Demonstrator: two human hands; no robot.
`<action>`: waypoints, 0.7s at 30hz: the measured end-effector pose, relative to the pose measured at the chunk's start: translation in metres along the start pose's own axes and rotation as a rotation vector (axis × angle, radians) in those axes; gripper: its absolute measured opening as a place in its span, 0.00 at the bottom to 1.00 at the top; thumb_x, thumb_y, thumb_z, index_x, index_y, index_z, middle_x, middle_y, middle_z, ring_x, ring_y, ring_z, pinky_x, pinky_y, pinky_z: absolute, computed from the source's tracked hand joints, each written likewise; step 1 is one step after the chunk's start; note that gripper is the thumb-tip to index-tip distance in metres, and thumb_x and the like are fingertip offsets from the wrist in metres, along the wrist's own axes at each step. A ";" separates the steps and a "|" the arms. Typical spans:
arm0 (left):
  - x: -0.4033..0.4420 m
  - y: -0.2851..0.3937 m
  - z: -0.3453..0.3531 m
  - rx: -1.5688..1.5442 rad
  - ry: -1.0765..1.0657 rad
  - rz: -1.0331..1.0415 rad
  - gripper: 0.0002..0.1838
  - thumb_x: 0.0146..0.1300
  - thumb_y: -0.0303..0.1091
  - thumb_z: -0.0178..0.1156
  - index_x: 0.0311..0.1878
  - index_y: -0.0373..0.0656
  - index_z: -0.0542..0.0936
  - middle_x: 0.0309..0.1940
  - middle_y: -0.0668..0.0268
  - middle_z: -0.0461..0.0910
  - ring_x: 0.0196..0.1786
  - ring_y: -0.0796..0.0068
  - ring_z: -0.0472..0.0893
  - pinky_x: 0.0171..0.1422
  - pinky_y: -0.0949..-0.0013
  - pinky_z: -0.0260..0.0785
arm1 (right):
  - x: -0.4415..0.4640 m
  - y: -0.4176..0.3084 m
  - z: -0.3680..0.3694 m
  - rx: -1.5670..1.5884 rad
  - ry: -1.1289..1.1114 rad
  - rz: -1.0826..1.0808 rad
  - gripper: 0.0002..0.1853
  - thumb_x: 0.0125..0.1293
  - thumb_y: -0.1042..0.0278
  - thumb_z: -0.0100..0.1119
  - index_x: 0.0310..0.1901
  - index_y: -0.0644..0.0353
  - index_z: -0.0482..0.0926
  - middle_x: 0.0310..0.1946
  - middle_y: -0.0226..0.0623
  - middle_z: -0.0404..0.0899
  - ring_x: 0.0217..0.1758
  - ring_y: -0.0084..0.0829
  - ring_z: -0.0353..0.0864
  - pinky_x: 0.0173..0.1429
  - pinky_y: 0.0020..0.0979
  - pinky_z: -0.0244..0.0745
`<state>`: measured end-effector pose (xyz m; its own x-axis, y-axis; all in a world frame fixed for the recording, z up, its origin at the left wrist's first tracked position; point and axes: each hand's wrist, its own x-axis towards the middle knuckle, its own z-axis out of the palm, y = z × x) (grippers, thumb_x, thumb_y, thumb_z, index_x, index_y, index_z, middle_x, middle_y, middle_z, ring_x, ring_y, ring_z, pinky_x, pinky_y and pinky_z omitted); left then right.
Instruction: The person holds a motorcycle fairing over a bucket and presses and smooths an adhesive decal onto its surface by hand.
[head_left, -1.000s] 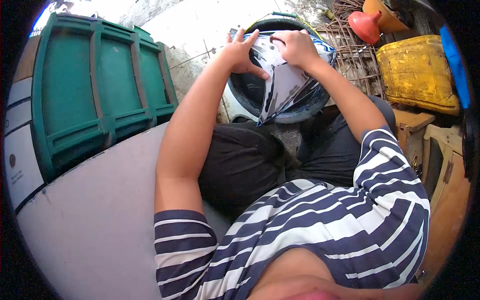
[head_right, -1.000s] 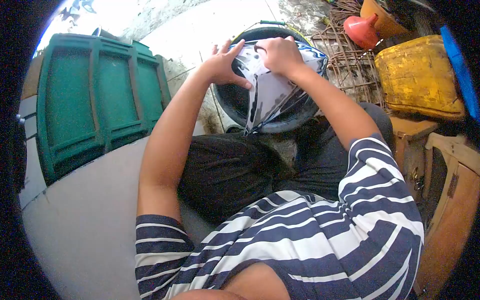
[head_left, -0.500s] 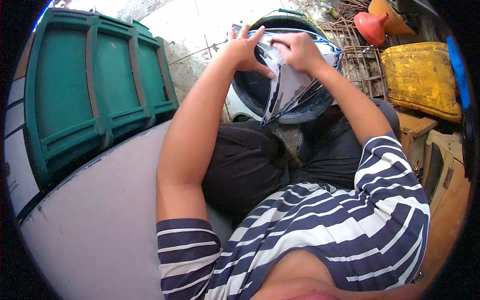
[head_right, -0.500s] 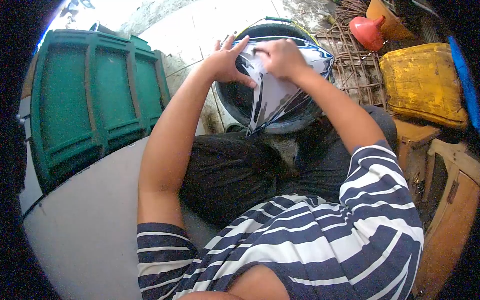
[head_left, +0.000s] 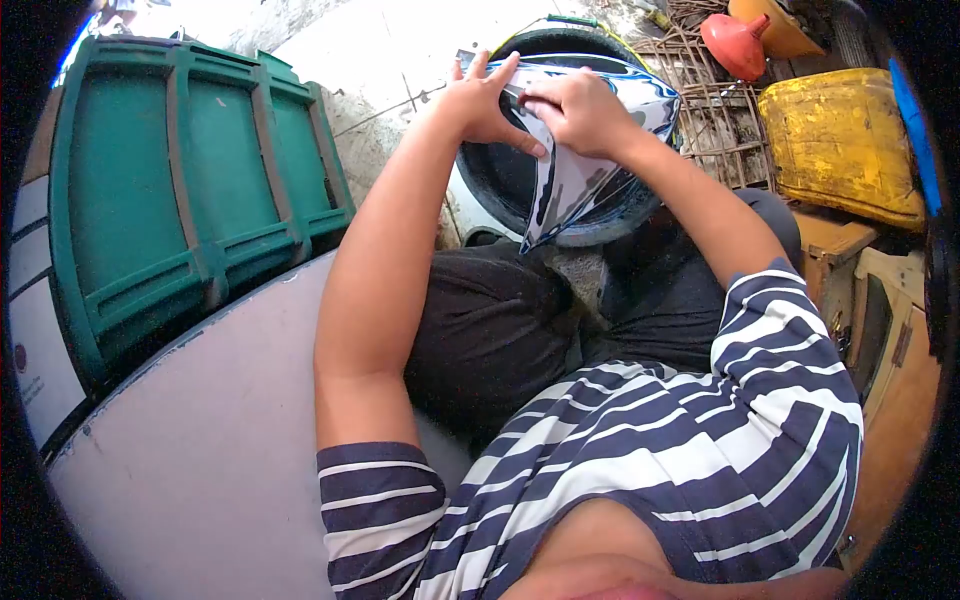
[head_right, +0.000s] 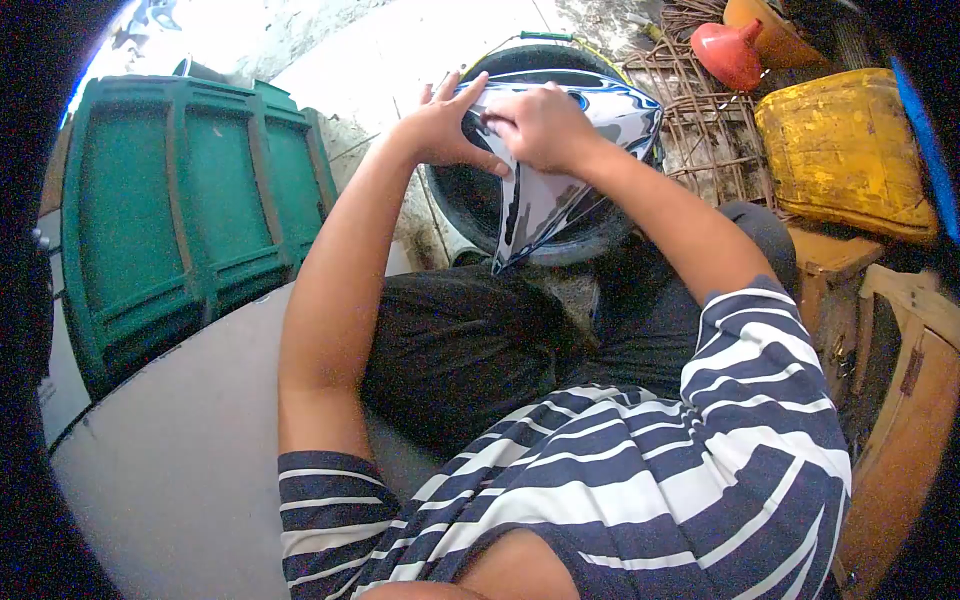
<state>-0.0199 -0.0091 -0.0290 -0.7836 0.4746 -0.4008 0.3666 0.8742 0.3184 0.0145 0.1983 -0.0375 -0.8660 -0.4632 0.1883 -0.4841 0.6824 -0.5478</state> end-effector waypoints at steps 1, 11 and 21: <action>0.000 0.000 -0.001 0.003 -0.002 -0.002 0.85 0.19 0.81 0.79 0.86 0.61 0.51 0.86 0.46 0.44 0.83 0.25 0.45 0.84 0.37 0.51 | 0.001 0.006 -0.001 -0.030 -0.010 -0.025 0.15 0.65 0.60 0.59 0.47 0.52 0.90 0.37 0.46 0.89 0.44 0.50 0.88 0.50 0.47 0.81; -0.002 0.002 -0.004 0.001 -0.011 -0.001 0.86 0.19 0.81 0.79 0.86 0.60 0.50 0.86 0.46 0.44 0.83 0.26 0.46 0.84 0.38 0.51 | 0.005 -0.005 -0.010 -0.004 -0.019 0.074 0.14 0.63 0.67 0.61 0.47 0.61 0.89 0.42 0.51 0.88 0.44 0.51 0.88 0.52 0.44 0.82; -0.001 0.001 -0.004 -0.014 -0.026 -0.014 0.86 0.18 0.80 0.80 0.86 0.60 0.50 0.86 0.46 0.43 0.83 0.26 0.45 0.85 0.38 0.50 | 0.009 0.012 -0.004 -0.037 0.105 0.069 0.14 0.67 0.61 0.58 0.49 0.50 0.90 0.36 0.47 0.88 0.40 0.51 0.88 0.49 0.50 0.78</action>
<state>-0.0209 -0.0085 -0.0251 -0.7753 0.4647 -0.4277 0.3481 0.8795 0.3246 0.0004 0.2050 -0.0391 -0.9049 -0.3539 0.2363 -0.4253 0.7321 -0.5321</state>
